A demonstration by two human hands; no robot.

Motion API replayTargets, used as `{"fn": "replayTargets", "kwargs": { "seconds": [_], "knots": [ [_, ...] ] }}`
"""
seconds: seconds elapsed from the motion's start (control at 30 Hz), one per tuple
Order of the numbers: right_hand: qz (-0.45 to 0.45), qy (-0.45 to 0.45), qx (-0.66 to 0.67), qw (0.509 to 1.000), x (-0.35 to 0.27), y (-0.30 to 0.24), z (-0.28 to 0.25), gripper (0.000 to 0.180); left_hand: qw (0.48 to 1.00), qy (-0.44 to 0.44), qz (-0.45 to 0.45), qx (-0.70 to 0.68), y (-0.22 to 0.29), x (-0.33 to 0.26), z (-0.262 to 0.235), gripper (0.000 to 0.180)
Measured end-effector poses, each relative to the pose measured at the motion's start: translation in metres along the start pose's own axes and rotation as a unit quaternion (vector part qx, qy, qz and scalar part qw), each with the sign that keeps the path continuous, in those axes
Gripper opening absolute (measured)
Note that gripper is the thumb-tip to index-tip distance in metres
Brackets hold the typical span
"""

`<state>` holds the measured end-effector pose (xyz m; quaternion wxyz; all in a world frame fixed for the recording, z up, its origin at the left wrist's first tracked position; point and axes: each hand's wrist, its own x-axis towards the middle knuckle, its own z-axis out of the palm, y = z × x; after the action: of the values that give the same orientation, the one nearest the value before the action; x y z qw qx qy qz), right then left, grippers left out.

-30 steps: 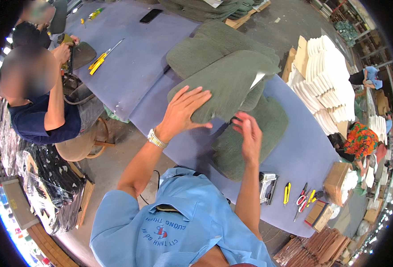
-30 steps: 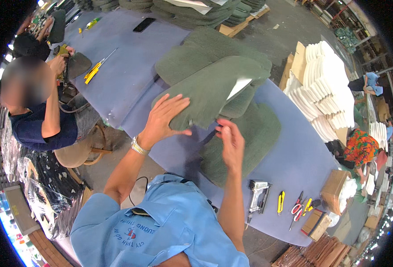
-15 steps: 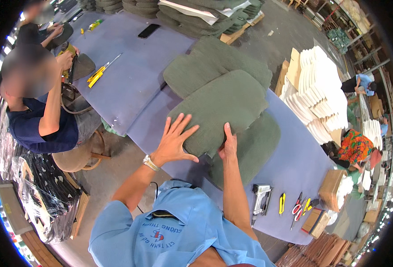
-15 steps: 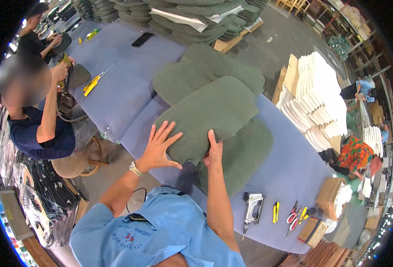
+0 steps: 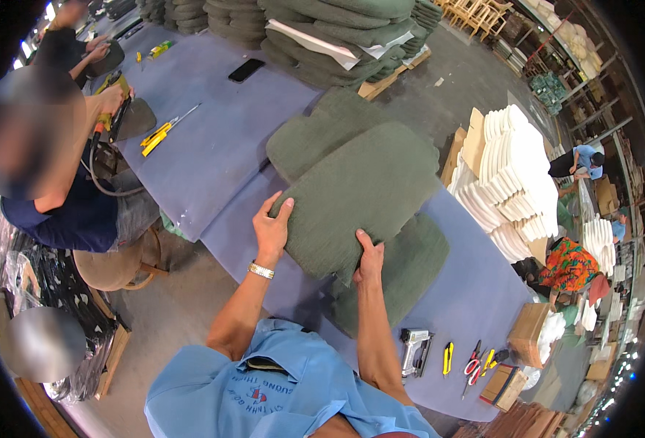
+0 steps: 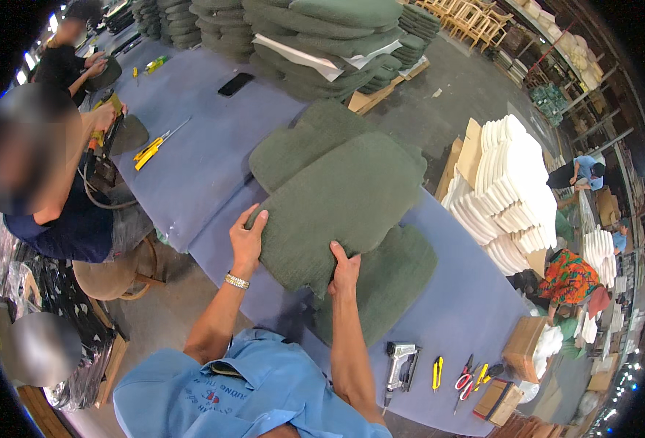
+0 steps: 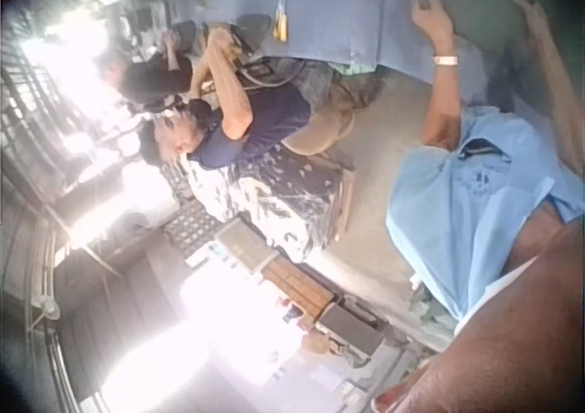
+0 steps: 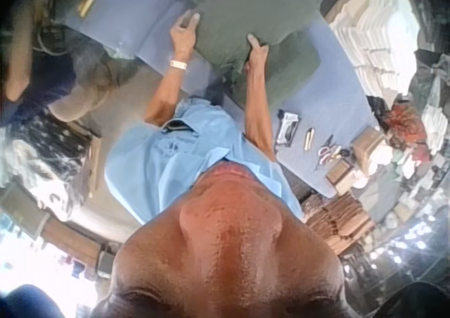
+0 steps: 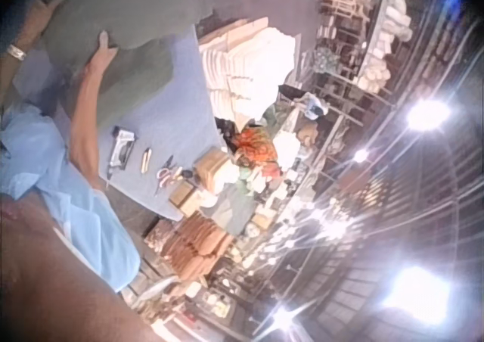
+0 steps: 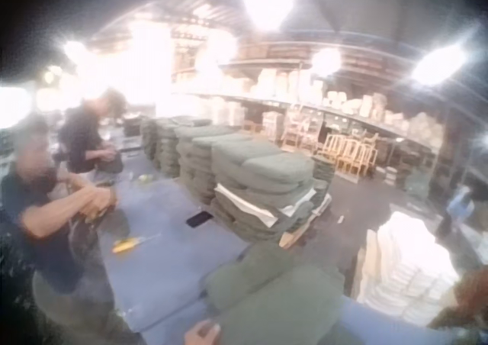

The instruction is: The person staples green fabric onto white foam seat cushions using a pneumatic staple gun. They trim excess fabric with a utility knife and scissors, then place the finished pieces on a stack.

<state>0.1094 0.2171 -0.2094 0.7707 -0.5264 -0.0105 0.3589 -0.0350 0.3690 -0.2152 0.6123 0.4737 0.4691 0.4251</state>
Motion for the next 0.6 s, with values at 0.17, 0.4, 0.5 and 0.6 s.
{"fn": "replayTargets", "kwargs": {
  "seconds": [0.17, 0.4, 0.5, 0.6],
  "knots": [
    [-0.053, -0.094, -0.085, 0.991, 0.064, -0.049, 0.043, 0.079, 0.997, 0.036, 0.073, -0.018, 0.033, 0.067, 0.027, 0.051],
    [-0.146, 0.022, -0.335, 0.931, 0.074, -0.018, -0.025, 0.055, 0.995, -0.034, -0.088, 0.013, 0.032, 0.13, 0.024, 0.066],
    [-0.209, 0.198, -0.406, 0.868, 0.063, -0.017, -0.067, 0.051, 0.994, -0.035, -0.103, 0.016, -0.001, 0.169, -0.012, 0.066],
    [-0.117, 0.208, -0.371, 0.897, 0.073, -0.018, -0.097, 0.058, 0.993, -0.049, -0.1, 0.027, -0.008, 0.205, -0.022, 0.06]
  ]
}}
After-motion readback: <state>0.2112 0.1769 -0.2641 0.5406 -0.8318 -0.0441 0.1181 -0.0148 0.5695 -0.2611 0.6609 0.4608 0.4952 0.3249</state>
